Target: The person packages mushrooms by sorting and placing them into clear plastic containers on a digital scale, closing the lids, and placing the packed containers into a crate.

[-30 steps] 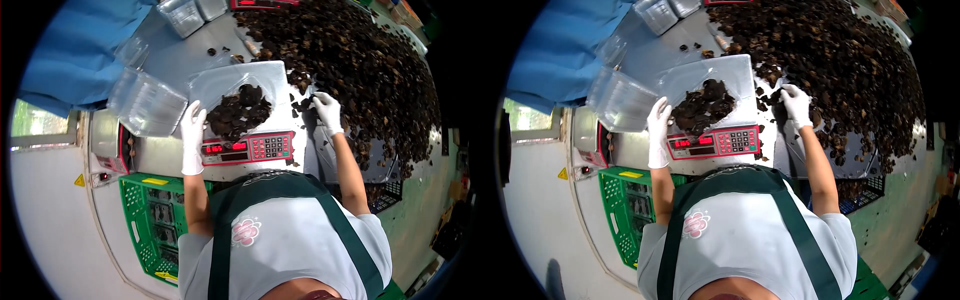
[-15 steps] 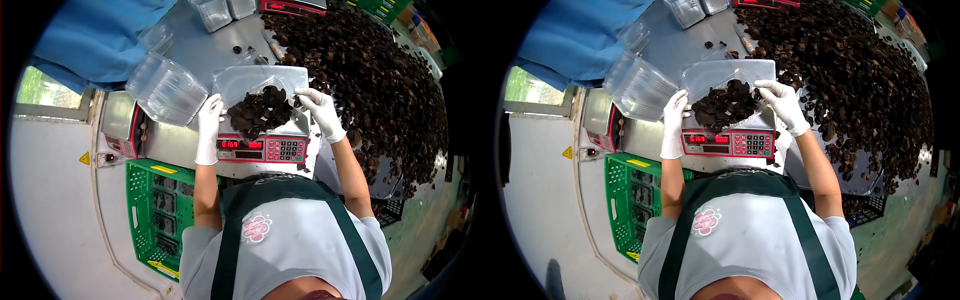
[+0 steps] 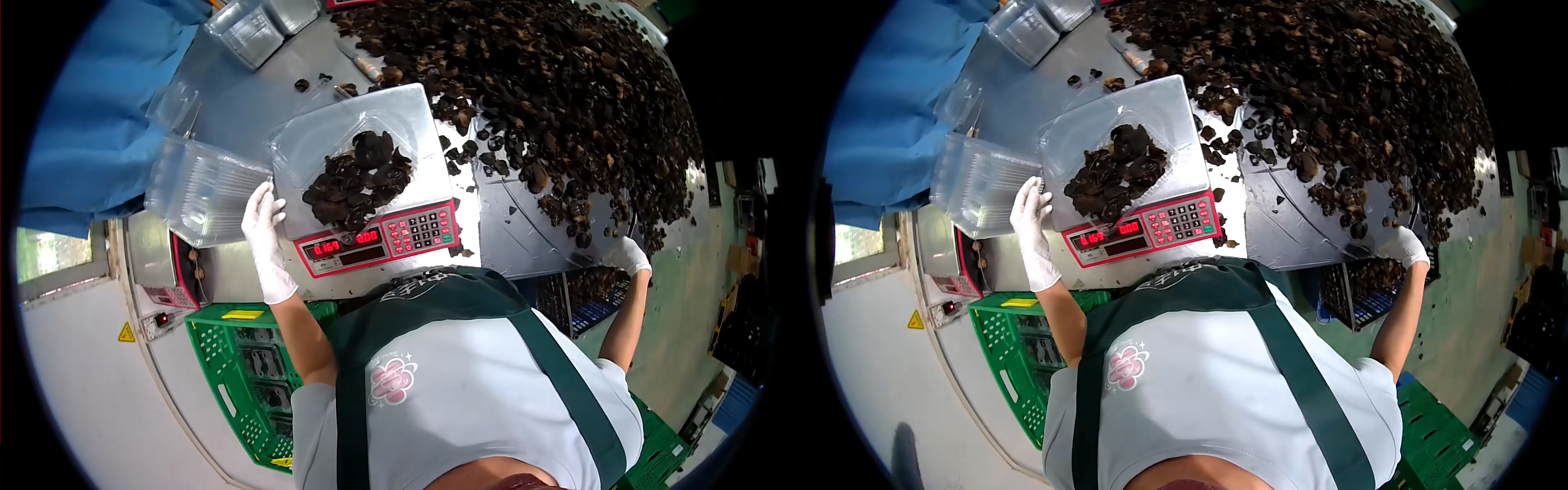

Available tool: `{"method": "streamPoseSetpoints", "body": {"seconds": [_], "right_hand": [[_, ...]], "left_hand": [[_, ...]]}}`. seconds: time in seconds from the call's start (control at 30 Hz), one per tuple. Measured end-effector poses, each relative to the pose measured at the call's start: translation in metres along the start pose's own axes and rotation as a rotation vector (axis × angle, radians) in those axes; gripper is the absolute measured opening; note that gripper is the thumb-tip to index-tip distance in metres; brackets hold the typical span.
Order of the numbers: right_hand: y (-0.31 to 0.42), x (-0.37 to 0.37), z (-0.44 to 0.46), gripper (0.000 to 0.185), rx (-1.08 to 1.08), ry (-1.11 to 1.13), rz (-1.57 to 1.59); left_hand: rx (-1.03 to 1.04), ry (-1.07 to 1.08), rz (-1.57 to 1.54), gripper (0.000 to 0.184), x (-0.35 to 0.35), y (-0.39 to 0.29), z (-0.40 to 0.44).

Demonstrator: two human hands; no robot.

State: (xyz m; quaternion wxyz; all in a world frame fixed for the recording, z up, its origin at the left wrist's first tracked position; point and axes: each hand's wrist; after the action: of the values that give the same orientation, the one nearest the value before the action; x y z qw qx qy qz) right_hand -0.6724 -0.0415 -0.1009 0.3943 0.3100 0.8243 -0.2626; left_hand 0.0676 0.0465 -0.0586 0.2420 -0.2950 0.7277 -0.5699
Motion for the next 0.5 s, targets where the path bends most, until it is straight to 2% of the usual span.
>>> {"method": "streamPoseSetpoints", "body": {"seconds": [0.07, 0.1, 0.13, 0.2, 0.27, 0.33, 0.4, 0.47, 0.5], "right_hand": [[0.008, 0.007, 0.006, 0.009, 0.058, 0.024, -0.361], [0.013, -0.005, 0.012, 0.012, 0.257, -0.067, 0.069], [0.048, -0.067, 0.03, 0.014, 0.448, -0.159, 0.505], [0.091, -0.125, 0.075, 0.018, 0.398, -0.394, 0.64], [0.121, -0.149, 0.129, 0.024, 0.347, -0.49, 0.871], [0.148, -0.156, 0.191, 0.029, 0.269, -0.569, 0.923], [0.176, -0.17, 0.238, 0.031, 0.258, -0.614, 0.849], [0.192, -0.18, 0.265, 0.031, 0.296, -0.521, 0.633], [0.194, -0.179, 0.274, 0.026, 0.289, -0.556, 0.625]], "left_hand": [[-0.001, -0.027, -0.009, 0.031, 0.004, -0.006, 0.0], [0.001, -0.026, -0.006, 0.031, 0.005, -0.006, 0.0], [0.003, -0.019, -0.003, 0.032, 0.006, -0.008, 0.001], [0.015, -0.013, 0.0, 0.033, 0.01, -0.012, 0.002], [0.039, -0.011, -0.013, 0.031, 0.015, -0.017, -0.001], [0.057, -0.015, -0.008, 0.03, 0.017, -0.019, -0.005], [0.062, -0.009, 0.008, 0.03, 0.015, -0.016, -0.007], [0.063, -0.005, -0.024, 0.031, 0.012, -0.016, -0.013], [0.063, -0.018, -0.018, 0.031, 0.008, -0.015, -0.015]]}}
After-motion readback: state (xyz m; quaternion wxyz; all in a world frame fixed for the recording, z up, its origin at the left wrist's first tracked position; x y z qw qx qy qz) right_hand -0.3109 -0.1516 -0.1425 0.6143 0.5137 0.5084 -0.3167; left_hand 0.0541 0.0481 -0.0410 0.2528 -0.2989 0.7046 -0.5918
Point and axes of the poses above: each hand's wrist, its own z-axis towards the middle knuckle, its own x-axis out of the palm, y = z × x, and after that the axes turned 6 degrees about -z, right-handed
